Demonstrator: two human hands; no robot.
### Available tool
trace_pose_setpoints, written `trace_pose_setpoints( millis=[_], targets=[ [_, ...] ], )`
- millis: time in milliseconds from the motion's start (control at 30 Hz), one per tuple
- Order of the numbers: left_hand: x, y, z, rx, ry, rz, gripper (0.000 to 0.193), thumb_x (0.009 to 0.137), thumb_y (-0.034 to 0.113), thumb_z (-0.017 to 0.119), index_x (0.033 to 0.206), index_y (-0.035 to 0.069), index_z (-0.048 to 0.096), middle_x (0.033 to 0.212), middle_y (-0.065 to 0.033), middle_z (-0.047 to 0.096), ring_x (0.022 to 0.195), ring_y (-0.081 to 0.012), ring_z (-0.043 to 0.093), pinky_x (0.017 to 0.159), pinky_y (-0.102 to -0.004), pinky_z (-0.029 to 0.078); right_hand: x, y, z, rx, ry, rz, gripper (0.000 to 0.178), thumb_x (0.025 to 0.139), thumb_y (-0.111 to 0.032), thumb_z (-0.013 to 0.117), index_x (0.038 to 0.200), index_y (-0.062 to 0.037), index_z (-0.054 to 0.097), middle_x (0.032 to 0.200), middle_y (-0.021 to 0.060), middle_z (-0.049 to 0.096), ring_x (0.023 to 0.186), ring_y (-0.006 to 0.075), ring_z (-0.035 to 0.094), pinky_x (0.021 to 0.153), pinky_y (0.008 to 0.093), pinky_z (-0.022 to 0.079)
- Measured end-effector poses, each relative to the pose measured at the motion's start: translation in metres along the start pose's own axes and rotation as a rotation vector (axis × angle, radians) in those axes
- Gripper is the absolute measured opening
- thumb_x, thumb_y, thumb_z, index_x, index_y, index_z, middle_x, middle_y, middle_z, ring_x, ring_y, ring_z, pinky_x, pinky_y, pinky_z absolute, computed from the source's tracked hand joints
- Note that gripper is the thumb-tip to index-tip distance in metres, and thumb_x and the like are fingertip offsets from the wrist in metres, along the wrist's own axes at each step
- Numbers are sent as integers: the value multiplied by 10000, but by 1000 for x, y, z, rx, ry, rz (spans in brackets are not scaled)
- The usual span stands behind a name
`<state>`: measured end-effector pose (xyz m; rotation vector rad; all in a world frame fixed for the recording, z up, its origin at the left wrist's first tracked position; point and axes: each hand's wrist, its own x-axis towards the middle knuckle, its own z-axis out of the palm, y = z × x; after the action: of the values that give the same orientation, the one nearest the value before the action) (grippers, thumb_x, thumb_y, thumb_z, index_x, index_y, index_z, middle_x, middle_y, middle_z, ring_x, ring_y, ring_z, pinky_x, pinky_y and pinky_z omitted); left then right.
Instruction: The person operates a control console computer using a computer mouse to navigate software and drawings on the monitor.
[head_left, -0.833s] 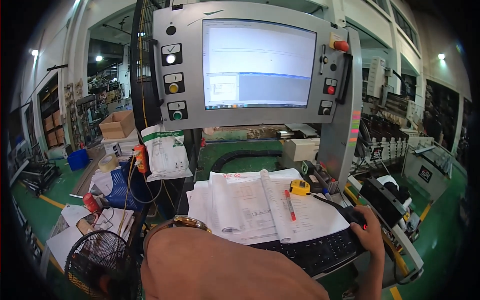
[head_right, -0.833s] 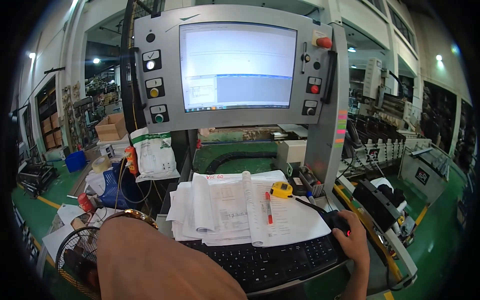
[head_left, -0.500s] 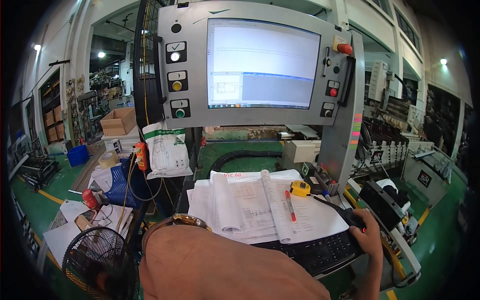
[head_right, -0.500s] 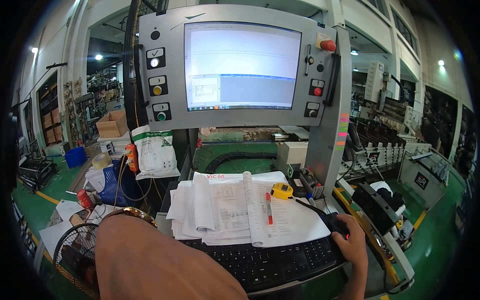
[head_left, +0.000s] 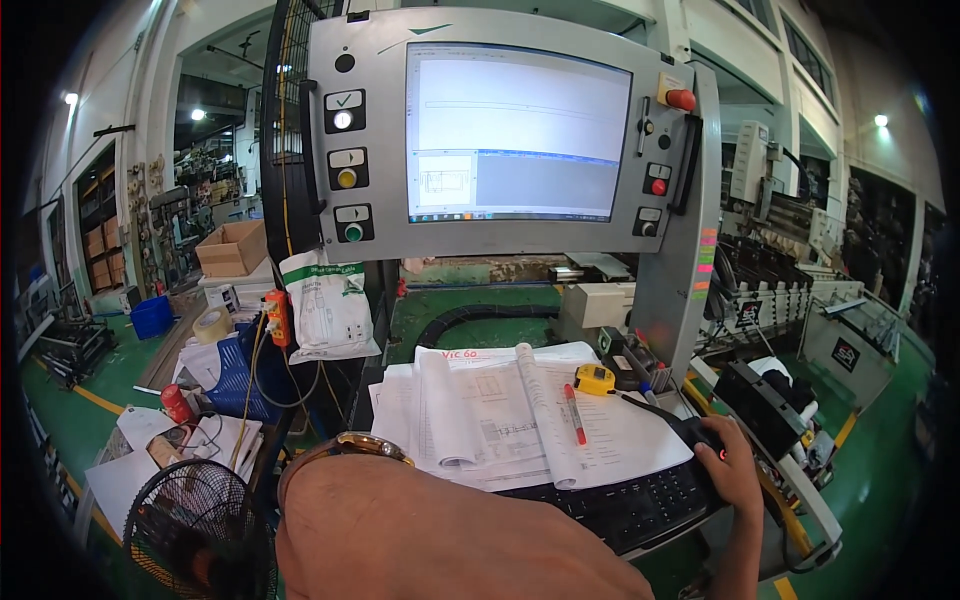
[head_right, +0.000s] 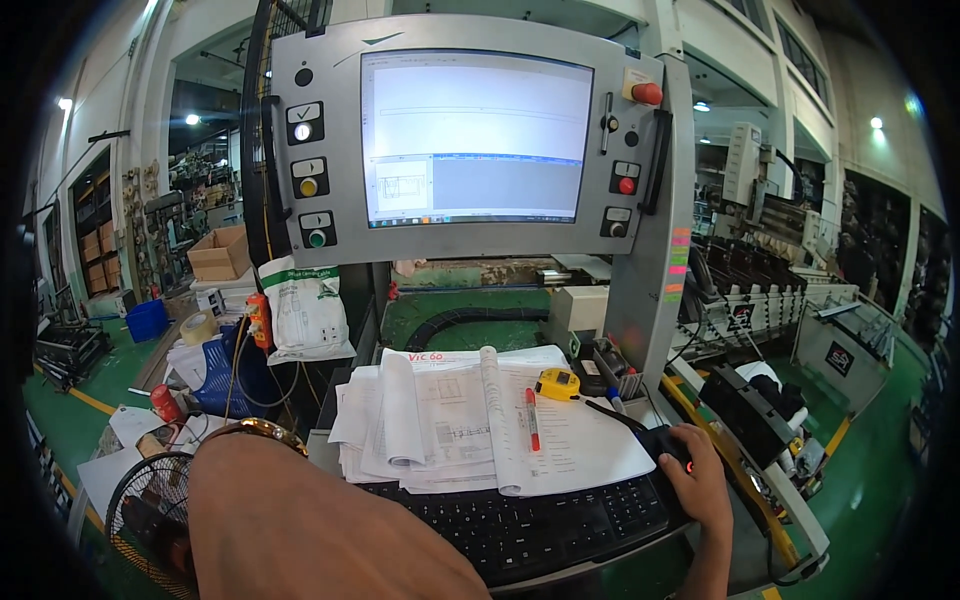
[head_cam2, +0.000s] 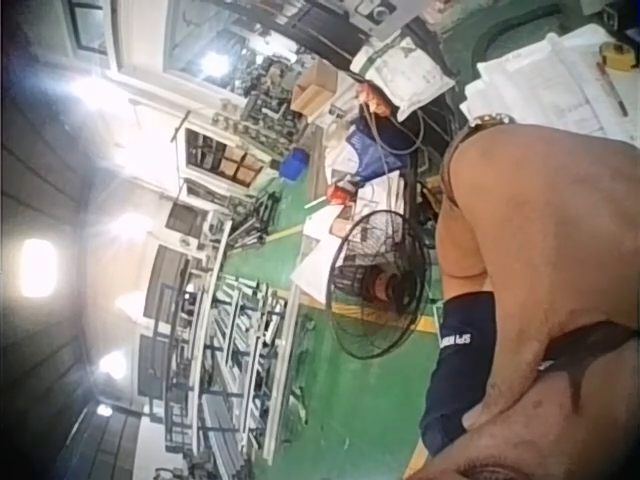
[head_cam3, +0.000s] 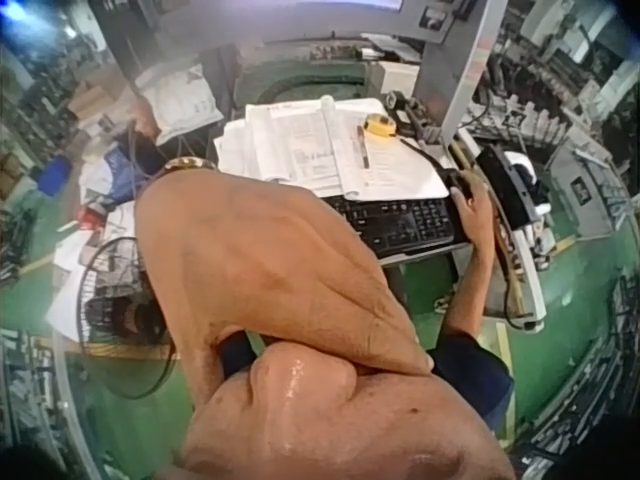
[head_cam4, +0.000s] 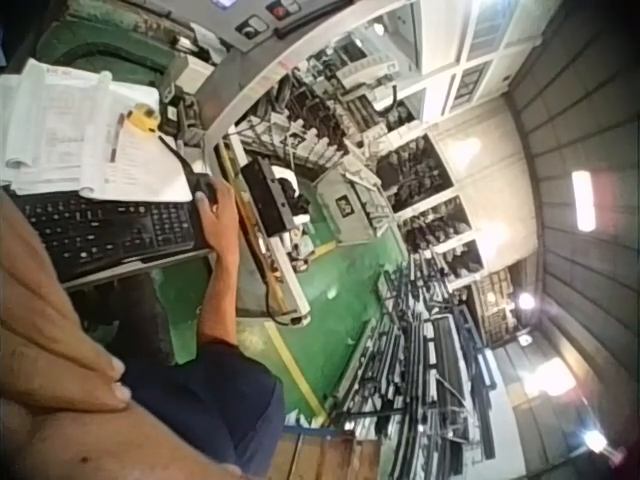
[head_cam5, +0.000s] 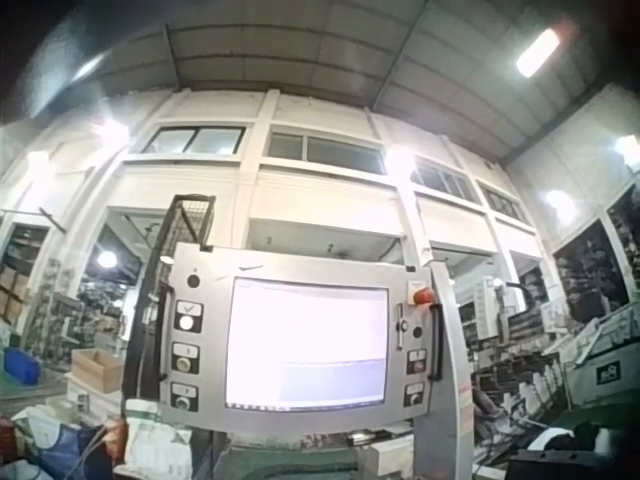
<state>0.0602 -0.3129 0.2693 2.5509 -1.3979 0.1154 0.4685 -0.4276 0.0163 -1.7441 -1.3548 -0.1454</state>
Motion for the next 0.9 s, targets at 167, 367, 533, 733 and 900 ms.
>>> trace_pose_setpoints(
  millis=[167, 367, 533, 733, 900],
  targets=[
    [-2, 1, 2, 10, 4, 9, 1088, 838, 756, 814, 1482, -96, 605, 1326, -291, 717, 1130, -422, 742, 940, -462, 622, 1, 3, 1, -25, 1, -4, 457, 947, -191, 757, 1355, -8, 664, 1453, 202, 629, 1359, 376, 617, 1162, 425, 457],
    [0, -8, 15, -317, 247, -17, 1094, 839, 756, 813, 1491, -95, 598, 1340, -293, 711, 1139, -424, 739, 952, -468, 619, 0, 2, 1, -26, 9, -2, 444, 972, -201, 737, 1367, -11, 663, 1464, 200, 620, 1360, 372, 615, 1159, 424, 460],
    [-4, -3, 8, 13, 41, 36, 1097, 830, 751, 824, 1486, -98, 600, 1348, -288, 708, 1144, -421, 737, 950, -467, 618, 1, 0, 0, -45, 1, -6, 440, 983, -209, 723, 1371, -10, 661, 1463, 200, 619, 1354, 371, 618, 1152, 425, 469],
    [-1, -5, 7, -5, 61, 41, 1091, 815, 734, 845, 1482, -95, 604, 1355, -286, 705, 1141, -421, 735, 944, -464, 617, 2, -1, 0, -33, 1, 9, 426, 989, -205, 710, 1363, -3, 670, 1469, 206, 617, 1347, 375, 624, 1152, 424, 470],
    [-2, -2, 3, -31, 34, 5, 1082, 817, 733, 844, 1479, -90, 608, 1356, -282, 705, 1137, -422, 734, 941, -462, 617, 1, 0, 0, -32, -1, 23, 431, 991, -217, 707, 1367, -9, 676, 1475, 208, 618, 1358, 378, 620, 1158, 425, 464]
  ],
)
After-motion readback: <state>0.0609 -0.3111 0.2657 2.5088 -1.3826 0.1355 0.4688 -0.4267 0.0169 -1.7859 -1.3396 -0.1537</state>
